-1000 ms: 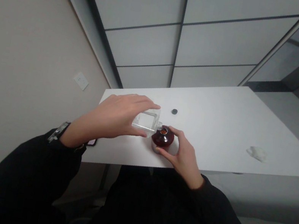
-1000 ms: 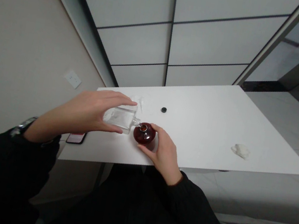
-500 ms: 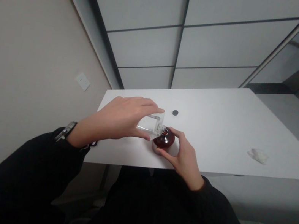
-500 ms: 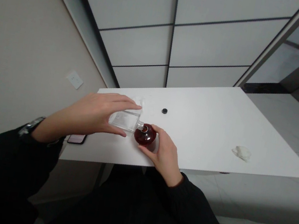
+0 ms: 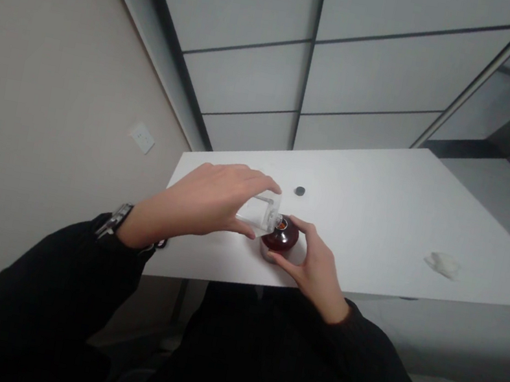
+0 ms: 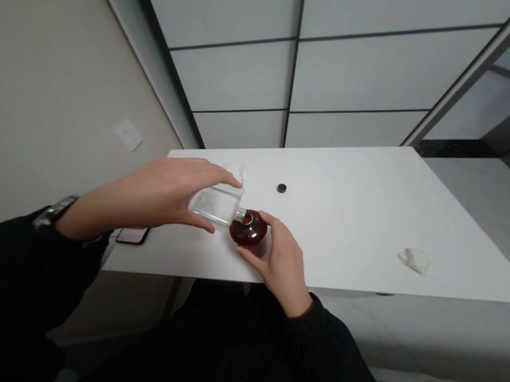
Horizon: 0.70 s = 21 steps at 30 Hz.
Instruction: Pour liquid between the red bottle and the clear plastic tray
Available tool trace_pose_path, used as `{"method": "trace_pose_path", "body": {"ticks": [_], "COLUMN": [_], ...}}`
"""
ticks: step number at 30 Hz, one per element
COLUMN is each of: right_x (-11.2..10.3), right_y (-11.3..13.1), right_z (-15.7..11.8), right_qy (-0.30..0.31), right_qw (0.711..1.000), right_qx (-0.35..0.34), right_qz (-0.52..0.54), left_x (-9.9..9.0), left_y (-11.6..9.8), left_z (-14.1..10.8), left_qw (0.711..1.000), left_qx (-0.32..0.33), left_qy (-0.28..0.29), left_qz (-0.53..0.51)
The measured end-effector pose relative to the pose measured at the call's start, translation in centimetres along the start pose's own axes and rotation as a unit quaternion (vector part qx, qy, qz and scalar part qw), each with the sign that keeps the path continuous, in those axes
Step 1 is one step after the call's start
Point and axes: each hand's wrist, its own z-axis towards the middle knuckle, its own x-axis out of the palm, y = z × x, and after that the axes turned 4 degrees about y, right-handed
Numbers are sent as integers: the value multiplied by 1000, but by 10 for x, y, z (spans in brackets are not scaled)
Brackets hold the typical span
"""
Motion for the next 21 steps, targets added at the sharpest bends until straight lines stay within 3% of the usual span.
{"method": "trace_pose_path", "body": {"ticks": [21], "right_x": [-2], "right_y": [3], "right_z": [1], "right_qy": [2], "right_qw": [1000], "right_qx": [15], "right_qz": [15], "left_x": [-12], "left_y": [-6], "left_z": [7], "left_qw": [997], "left_qx": [54], "left_qy": [-4], "left_qz": [49]}}
